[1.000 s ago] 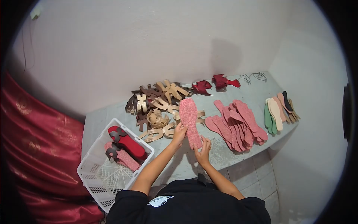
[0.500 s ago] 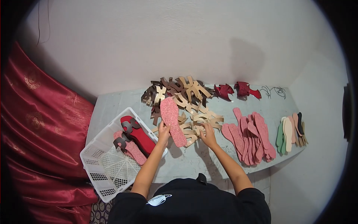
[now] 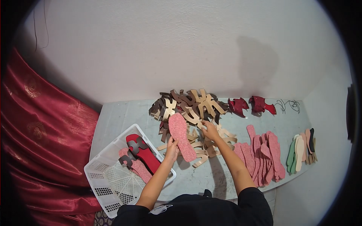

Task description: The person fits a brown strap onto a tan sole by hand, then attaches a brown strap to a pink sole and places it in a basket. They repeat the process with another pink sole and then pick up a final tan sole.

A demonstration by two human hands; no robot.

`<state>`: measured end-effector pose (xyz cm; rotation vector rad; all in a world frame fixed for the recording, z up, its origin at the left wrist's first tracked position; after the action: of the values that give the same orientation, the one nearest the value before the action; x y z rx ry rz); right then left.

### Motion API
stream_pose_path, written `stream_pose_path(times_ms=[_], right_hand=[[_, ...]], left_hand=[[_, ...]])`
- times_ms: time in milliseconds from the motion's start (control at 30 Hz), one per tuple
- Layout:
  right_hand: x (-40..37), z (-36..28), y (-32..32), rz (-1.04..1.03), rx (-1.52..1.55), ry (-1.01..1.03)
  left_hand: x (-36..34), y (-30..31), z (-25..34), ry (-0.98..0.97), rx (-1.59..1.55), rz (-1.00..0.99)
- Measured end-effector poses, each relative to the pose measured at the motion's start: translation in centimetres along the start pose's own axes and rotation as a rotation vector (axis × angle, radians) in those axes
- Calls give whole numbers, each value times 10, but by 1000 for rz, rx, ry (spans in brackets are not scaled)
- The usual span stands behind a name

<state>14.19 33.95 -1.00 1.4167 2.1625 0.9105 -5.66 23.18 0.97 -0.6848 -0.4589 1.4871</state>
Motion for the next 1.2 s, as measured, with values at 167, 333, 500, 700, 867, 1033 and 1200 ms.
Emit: stream_pose_path(times_ms=[167, 333, 500, 700, 867, 1033, 1200], right_hand=[[32, 9, -12, -18, -92, -94], [51, 31, -30, -157, -147, -297], [59, 38, -40, -117, -73, -296], [66, 30, -34, -134, 336, -382], [73, 56, -49, -116, 627, -390], [62, 44, -47, -154, 677, -389], [55, 30, -34, -93, 429, -258]], left_hand=[[-2, 2, -5, 125, -75, 8], [-3, -2, 0, 186, -182, 10], [-3, 0, -2, 217, -207, 13], [-2, 1, -4, 232, -236, 4], [-1, 3, -5, 225, -226, 7], [2, 11, -10, 219, -227, 10], [2, 17, -12, 191, -199, 12]])
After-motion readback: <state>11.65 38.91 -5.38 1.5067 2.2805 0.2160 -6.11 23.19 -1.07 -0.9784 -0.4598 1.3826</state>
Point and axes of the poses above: each hand's wrist, its own x-axis towards the middle knuckle, its own y-axis out of the back of the hand, z = x × y, the point moved 4 cm from there along x, towards the middle knuckle, and after that the axes turned 9 degrees about -z, right-handed, at the moved point
